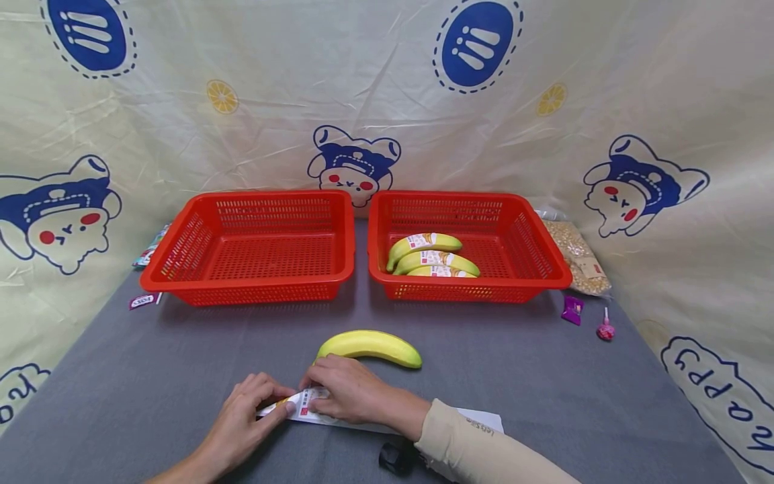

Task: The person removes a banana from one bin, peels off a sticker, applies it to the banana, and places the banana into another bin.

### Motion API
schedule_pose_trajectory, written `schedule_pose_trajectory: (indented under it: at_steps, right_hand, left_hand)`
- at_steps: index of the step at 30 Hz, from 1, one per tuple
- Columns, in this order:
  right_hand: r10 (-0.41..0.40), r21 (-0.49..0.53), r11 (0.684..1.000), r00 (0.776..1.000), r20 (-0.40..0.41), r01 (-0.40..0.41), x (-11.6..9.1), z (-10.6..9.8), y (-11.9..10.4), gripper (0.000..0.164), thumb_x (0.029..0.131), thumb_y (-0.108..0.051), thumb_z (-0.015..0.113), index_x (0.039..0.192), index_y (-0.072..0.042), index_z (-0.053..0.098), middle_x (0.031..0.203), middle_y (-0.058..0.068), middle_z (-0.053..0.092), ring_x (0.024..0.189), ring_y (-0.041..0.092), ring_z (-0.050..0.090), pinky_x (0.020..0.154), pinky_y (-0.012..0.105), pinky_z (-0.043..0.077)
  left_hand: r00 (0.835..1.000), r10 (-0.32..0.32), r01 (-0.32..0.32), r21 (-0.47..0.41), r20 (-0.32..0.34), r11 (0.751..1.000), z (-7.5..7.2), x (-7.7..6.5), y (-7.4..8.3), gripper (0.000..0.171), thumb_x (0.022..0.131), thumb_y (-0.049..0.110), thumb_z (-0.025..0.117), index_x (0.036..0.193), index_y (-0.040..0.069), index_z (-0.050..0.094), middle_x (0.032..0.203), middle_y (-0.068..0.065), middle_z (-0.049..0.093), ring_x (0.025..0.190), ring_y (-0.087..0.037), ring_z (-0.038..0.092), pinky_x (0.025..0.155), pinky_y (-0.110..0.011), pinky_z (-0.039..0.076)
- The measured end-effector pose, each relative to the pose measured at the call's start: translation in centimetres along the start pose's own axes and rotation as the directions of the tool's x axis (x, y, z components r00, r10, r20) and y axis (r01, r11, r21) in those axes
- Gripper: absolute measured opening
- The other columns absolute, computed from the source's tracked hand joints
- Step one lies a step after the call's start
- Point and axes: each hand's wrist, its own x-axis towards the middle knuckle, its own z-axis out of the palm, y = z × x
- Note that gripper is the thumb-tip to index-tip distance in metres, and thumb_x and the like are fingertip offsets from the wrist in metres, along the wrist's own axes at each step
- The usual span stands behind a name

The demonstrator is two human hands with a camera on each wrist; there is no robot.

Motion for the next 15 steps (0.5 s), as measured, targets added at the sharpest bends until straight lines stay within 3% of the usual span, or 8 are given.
schedule_pose_trajectory:
  at_steps: [5, 15]
  right_hand:
    - [-0.016, 0.012, 1.0, 0.999, -0.051, 0.017, -0.1, 0.06, 0.09, 0.019, 0.082, -0.024, 0.07, 0.1, -0.021, 0.066, 0.095, -0.008, 0.061, 0.091, 0.004, 0.053, 0.081, 0.019, 0.043]
    - [-0.042, 0.081, 0.996, 0.994, -0.098, 0.05, -0.29, -0.12, 0.32, 0.004, 0.081, -0.02, 0.07, 0.083, -0.02, 0.066, 0.088, -0.01, 0.056, 0.088, 0.004, 0.048, 0.079, 0.016, 0.041]
  left_hand:
    - [1.0, -0.024, 0.024, -0.009, 0.008, 1.0, -0.02, -0.01, 0.03, 0.019, 0.069, 0.017, 0.08, 0.081, 0.026, 0.069, 0.075, 0.02, 0.055, 0.072, 0.001, 0.047, 0.066, -0.018, 0.03]
    - [0.988, -0.131, 0.133, -0.022, 0.078, 0.991, 0.12, -0.31, 0.1, 0.016, 0.071, 0.018, 0.079, 0.08, 0.026, 0.069, 0.075, 0.023, 0.051, 0.073, 0.004, 0.044, 0.066, -0.02, 0.033]
